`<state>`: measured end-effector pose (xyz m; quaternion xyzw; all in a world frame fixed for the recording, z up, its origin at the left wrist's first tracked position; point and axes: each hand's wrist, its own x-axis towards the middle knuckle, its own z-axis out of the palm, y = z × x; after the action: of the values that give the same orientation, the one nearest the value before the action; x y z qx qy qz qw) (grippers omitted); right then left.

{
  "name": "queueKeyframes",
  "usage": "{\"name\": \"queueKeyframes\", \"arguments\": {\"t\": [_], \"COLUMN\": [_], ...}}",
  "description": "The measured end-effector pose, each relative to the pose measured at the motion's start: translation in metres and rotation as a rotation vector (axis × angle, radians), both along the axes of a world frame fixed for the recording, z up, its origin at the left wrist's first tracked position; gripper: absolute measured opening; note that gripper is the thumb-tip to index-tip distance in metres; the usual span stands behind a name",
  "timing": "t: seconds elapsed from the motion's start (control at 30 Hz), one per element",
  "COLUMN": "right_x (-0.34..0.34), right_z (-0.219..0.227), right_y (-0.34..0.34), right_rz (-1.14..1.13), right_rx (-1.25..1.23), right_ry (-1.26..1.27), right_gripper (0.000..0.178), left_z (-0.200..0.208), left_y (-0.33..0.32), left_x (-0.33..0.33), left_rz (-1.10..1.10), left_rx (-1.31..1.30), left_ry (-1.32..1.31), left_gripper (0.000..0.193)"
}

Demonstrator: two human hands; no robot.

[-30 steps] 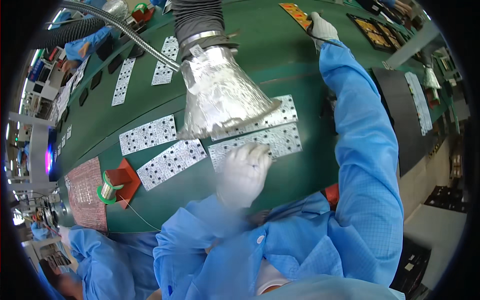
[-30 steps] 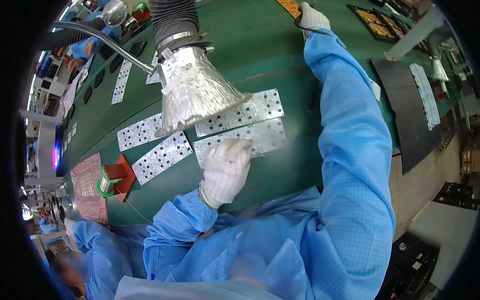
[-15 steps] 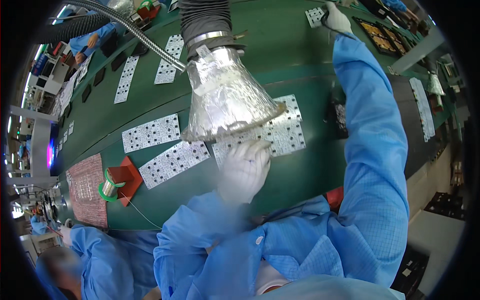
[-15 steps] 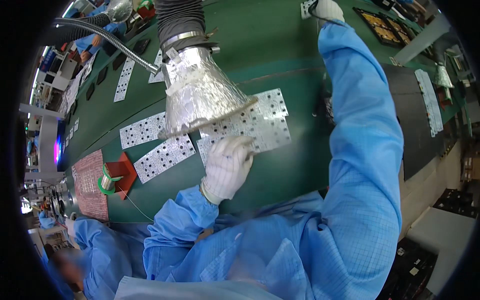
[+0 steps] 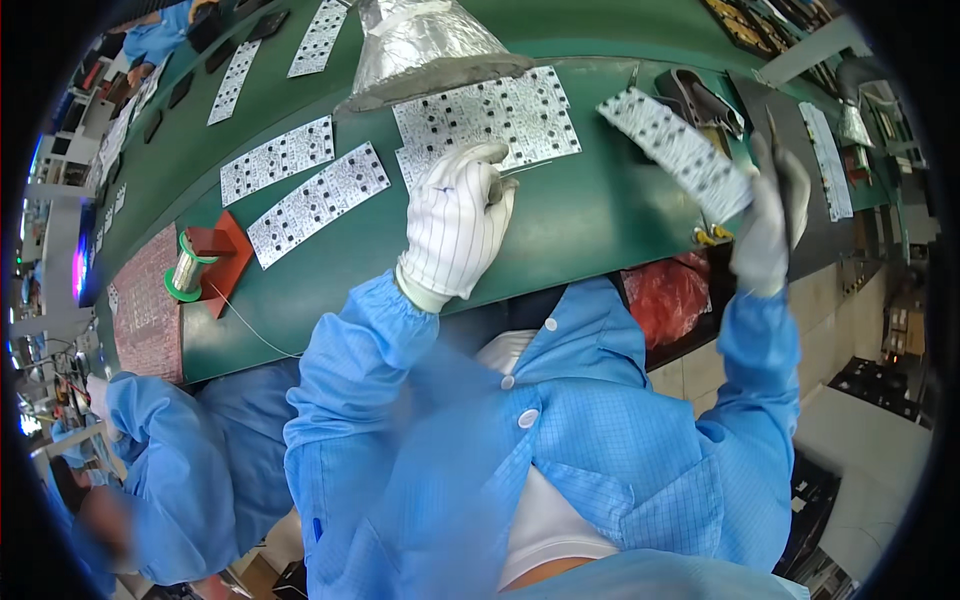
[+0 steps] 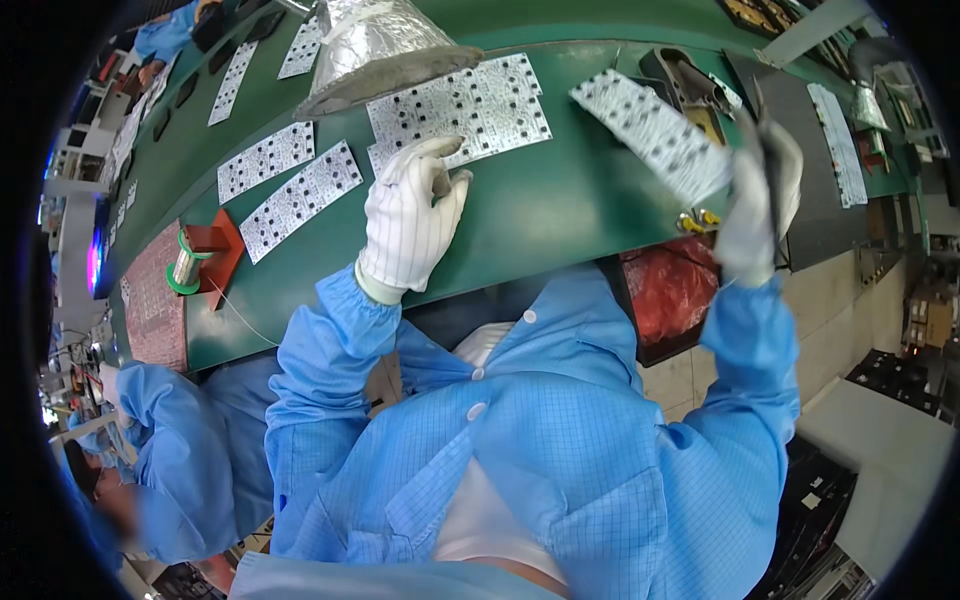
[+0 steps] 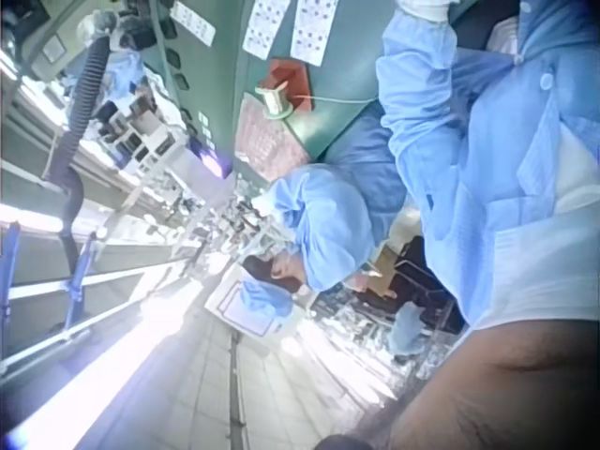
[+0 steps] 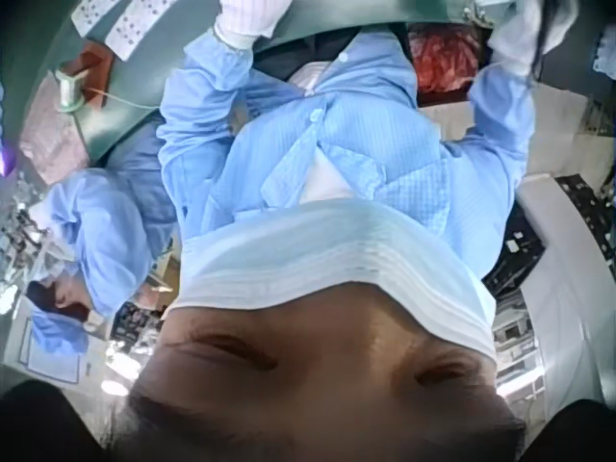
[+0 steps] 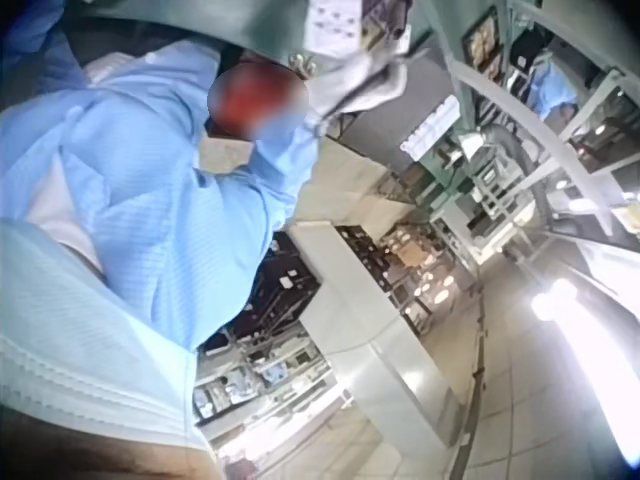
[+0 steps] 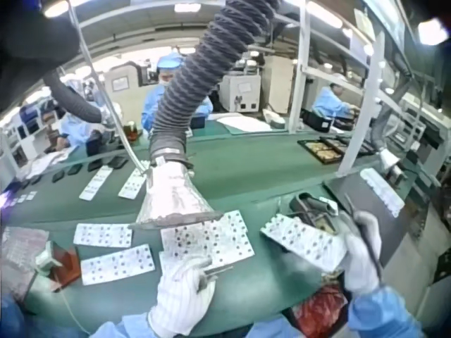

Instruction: Manually soldering electronic components onto circuit boards at an assembly station.

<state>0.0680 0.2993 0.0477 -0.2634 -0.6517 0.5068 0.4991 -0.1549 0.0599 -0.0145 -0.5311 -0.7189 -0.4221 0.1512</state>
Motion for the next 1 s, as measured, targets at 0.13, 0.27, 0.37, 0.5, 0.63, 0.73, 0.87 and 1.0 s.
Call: {"name": "queueKeyframes", "arguments": {"t": [0.13, 0.27, 0.37, 0.5, 0.63, 0.73, 0.87, 1.0], "right_x": [0.036, 0.010, -0.017, -0.051, -0.055, -0.056, -0.058, -0.056], "right_z": [-0.054, -0.054, -0.038, -0.039, -0.065, -0.068, -0.067, -0.067], "right_y": [-0.081, -0.085, -0.067, -0.041, -0.041, -0.045, -0.040, -0.042], "right_rz": [0.122, 0.387, 0.244, 0.044, 0.064, 0.135, 0.124, 0.209], "right_rx": [0.077, 0.480, 0.270, 0.628, 0.374, 0.124, 0.109, 0.090], "right_ry": [-0.039, -0.298, -0.286, -0.239, -0.216, -0.242, -0.213, -0.243], "right_gripper": [0.046, 0.035, 0.027, 0.028, 0.029, 0.027, 0.024, 0.029], "left_z": [0.018, 0.016, -0.005, -0.023, -0.013, -0.014, 0.002, 0.004], "left_y": [-0.008, -0.017, -0.027, -0.050, -0.075, -0.077, -0.057, -0.025], "left_x": [0.041, 0.078, 0.078, 0.055, 0.031, 0.031, 0.025, 0.016], "left_rz": [-0.071, -0.143, -0.082, 0.078, 0.094, 0.102, 0.111, -0.108], "left_rx": [0.015, -0.049, -0.199, -0.227, -0.290, -0.313, -0.331, -0.324], "left_ry": [-0.108, -0.012, 0.074, 0.189, 0.111, 0.103, 0.106, 0.137], "left_gripper": [0.024, 0.032, 0.034, 0.019, 0.023, 0.025, 0.030, 0.035]}}
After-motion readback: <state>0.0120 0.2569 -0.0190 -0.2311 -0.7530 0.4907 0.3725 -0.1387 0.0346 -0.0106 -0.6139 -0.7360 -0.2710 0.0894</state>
